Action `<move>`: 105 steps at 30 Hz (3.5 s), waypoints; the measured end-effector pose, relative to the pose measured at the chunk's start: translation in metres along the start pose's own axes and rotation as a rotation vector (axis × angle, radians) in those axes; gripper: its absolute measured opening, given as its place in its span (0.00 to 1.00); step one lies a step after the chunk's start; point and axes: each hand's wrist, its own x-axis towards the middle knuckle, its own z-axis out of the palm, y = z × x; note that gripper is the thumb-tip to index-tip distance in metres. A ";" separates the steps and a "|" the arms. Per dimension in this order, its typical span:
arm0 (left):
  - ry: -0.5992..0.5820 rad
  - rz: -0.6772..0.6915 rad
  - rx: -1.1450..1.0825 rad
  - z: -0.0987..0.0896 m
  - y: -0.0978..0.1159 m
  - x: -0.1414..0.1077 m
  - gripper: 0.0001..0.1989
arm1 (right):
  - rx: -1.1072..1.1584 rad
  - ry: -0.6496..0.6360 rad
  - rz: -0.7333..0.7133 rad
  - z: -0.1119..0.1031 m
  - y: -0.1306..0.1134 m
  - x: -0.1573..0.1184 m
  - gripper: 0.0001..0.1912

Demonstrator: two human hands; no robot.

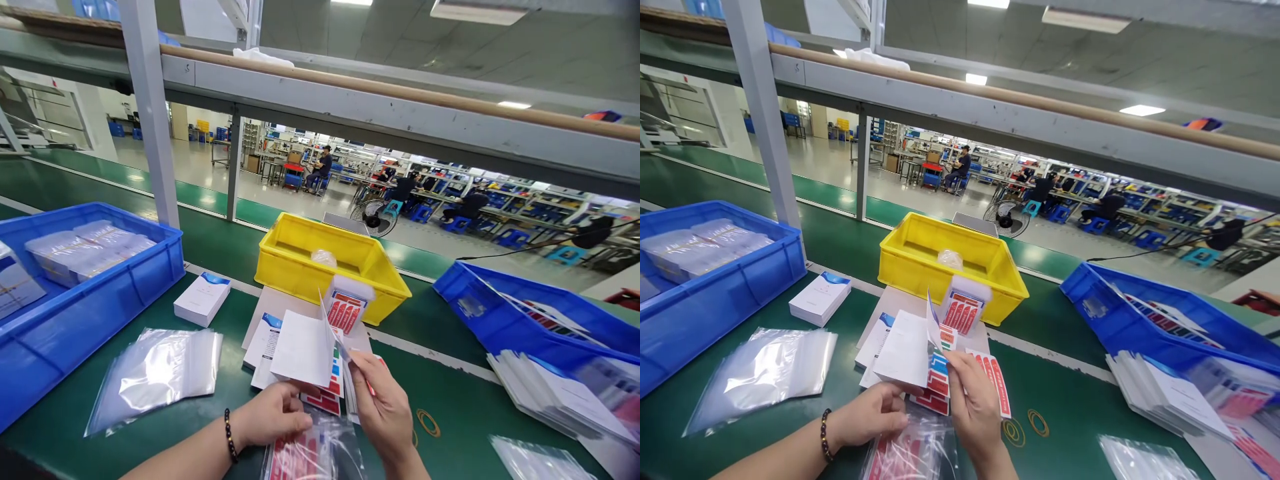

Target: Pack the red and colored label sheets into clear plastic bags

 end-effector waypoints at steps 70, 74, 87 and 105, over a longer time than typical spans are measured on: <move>0.278 -0.207 -0.736 0.001 0.011 0.010 0.16 | 0.092 -0.475 -0.246 0.004 -0.029 -0.021 0.09; 0.323 -0.272 -0.692 0.002 0.015 0.007 0.12 | 0.002 -0.267 -0.048 -0.019 0.010 -0.025 0.13; 0.283 -0.348 -0.600 0.000 0.017 0.006 0.16 | -0.649 -0.547 0.526 -0.033 0.045 -0.034 0.13; 0.340 -0.379 -0.583 0.006 0.030 0.003 0.15 | -0.469 -0.484 0.422 -0.049 0.064 -0.038 0.18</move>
